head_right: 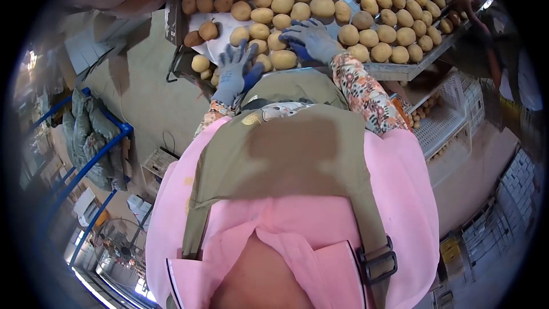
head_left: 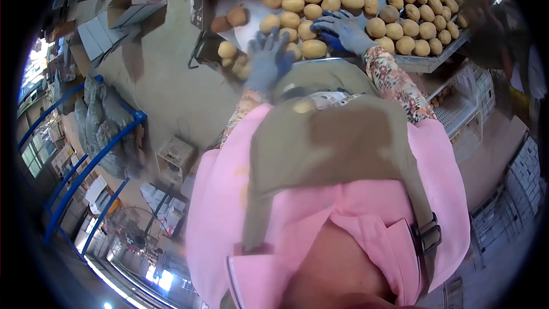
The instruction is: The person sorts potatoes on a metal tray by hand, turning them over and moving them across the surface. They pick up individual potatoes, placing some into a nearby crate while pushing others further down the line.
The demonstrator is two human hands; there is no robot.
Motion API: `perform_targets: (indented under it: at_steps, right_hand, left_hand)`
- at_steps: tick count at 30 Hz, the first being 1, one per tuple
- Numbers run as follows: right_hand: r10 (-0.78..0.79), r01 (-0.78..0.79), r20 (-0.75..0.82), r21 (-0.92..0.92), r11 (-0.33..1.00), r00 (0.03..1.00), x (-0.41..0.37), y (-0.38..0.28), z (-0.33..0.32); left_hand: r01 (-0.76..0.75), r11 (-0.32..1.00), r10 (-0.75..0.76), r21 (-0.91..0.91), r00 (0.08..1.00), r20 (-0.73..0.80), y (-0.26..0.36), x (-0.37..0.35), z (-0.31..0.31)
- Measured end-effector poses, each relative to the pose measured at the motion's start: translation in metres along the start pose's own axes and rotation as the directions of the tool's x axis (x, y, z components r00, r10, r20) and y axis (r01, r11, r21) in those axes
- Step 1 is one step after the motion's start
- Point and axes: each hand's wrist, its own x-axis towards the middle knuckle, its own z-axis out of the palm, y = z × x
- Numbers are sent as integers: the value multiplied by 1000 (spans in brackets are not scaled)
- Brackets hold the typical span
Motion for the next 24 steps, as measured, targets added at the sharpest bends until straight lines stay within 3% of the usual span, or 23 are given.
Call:
perform_targets:
  at_steps: [2,3,4,5,6,7,8,9,10,11,13,14,15,16,18,20,22,24]
  right_hand:
    - [166,-193,213,114,975,963,13,-6,-54]
    - [191,-199,152,42,979,970,1,20,-23]
    - [205,-213,149,38,976,967,-5,20,-23]
    - [241,-251,173,42,967,955,-11,21,-24]
    - [278,-291,196,42,956,940,-18,21,-30]
    - [230,-240,92,122,963,969,-15,-5,-59]
    - [214,-246,150,246,938,965,-16,-2,-48]
    - [312,-367,192,481,797,930,-15,-16,-33]
    - [301,-548,465,613,569,833,-14,-15,1]
    - [124,-325,528,307,894,840,8,-39,-29]
    - [233,-363,537,150,920,811,18,-48,57]
    - [338,-423,570,19,906,749,32,-59,57]
    - [304,-364,502,23,931,810,28,-54,83]
    - [324,-385,497,22,923,805,37,-58,82]
    - [314,-350,539,-37,936,781,59,-64,77]
    - [353,-396,515,-29,918,781,53,-71,39]
    - [320,-402,496,65,913,808,34,-61,19]
    - [305,-375,223,436,818,926,13,-47,31]
  left_hand:
    - [176,983,-172,43,982,-83,-23,-3,12]
    - [355,925,-373,-133,916,-150,-22,-11,9]
    - [472,737,-516,-484,855,49,-21,-17,-19]
    - [381,774,-493,-506,863,-105,-41,-25,1]
    - [444,877,-474,-184,862,-179,-60,-37,17]
    - [411,894,-446,-178,857,-259,-80,-47,36]
    - [383,906,-418,-178,871,-256,-87,-48,37]
    - [370,913,-407,-173,858,-314,-91,-51,36]
    - [358,918,-396,-170,841,-368,-91,-50,34]
    - [328,929,-370,-173,856,-360,-87,-46,28]
    - [384,917,-396,-106,850,-349,-75,-27,4]
    - [360,927,-374,-108,861,-345,-67,-12,-7]
    - [281,940,-337,-194,856,-391,-58,3,-17]
    - [197,942,-303,-274,848,-435,-50,16,-23]
    - [160,972,-223,-171,850,-478,-36,43,-29]
    - [-64,946,-114,-317,851,-512,-15,67,-41]
    - [-89,927,-101,-364,876,-471,-1,77,-45]
    - [-142,947,5,-289,903,-429,-1,83,-42]
